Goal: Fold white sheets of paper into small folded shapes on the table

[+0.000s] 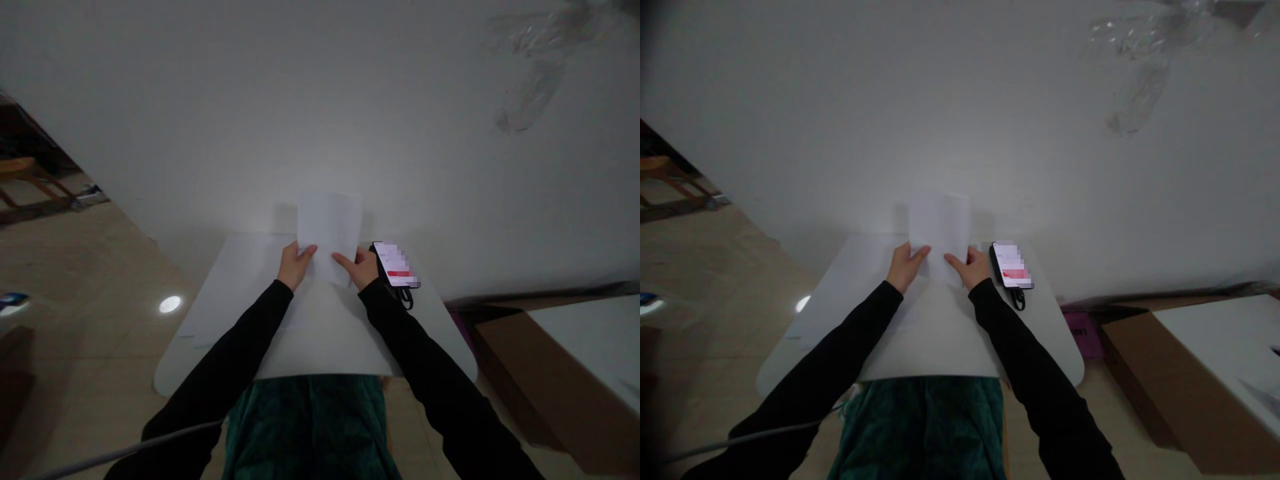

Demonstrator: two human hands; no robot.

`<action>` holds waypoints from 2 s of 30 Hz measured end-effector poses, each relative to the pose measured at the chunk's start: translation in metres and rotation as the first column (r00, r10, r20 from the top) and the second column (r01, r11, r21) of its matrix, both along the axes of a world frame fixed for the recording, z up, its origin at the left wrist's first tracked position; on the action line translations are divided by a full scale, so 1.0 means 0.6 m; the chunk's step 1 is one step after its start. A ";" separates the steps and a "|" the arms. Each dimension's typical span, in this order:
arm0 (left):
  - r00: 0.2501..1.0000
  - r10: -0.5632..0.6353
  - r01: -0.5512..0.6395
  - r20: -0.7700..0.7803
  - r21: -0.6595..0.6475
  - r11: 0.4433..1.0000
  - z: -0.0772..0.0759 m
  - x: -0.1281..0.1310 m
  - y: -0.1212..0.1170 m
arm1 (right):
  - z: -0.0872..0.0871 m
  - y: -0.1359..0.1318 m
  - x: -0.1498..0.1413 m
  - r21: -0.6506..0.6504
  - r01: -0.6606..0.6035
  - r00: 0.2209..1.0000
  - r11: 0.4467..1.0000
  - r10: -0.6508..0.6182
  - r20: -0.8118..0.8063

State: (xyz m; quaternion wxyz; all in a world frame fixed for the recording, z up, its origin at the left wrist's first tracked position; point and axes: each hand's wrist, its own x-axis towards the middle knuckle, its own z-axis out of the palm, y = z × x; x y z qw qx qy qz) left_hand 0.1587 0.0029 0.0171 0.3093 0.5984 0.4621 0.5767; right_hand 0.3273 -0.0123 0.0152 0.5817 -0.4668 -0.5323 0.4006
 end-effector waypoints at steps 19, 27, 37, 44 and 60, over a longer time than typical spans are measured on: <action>0.962 -0.169 0.139 -0.214 -0.148 0.979 0.025 -0.044 0.012 | 0.013 0.038 0.045 -0.048 -0.022 0.946 0.999 0.005 -0.324; 0.936 -0.224 0.171 -0.272 -0.207 0.963 0.038 -0.038 0.003 | 0.036 0.035 0.058 -0.114 0.134 0.889 0.984 -0.170 -0.426; 0.933 -0.260 0.211 -0.247 -0.208 0.955 0.033 -0.042 -0.001 | 0.025 0.048 0.080 -0.106 0.129 0.906 0.986 -0.161 -0.391; 0.912 -0.278 0.221 -0.302 -0.209 0.953 0.035 -0.040 -0.001 | 0.025 0.053 0.095 -0.014 0.025 0.935 1.000 -0.028 -0.353; 0.858 -0.314 0.233 -0.407 -0.236 0.943 0.027 -0.058 0.010 | 0.014 0.057 0.104 -0.028 0.194 0.939 0.981 -0.194 -0.282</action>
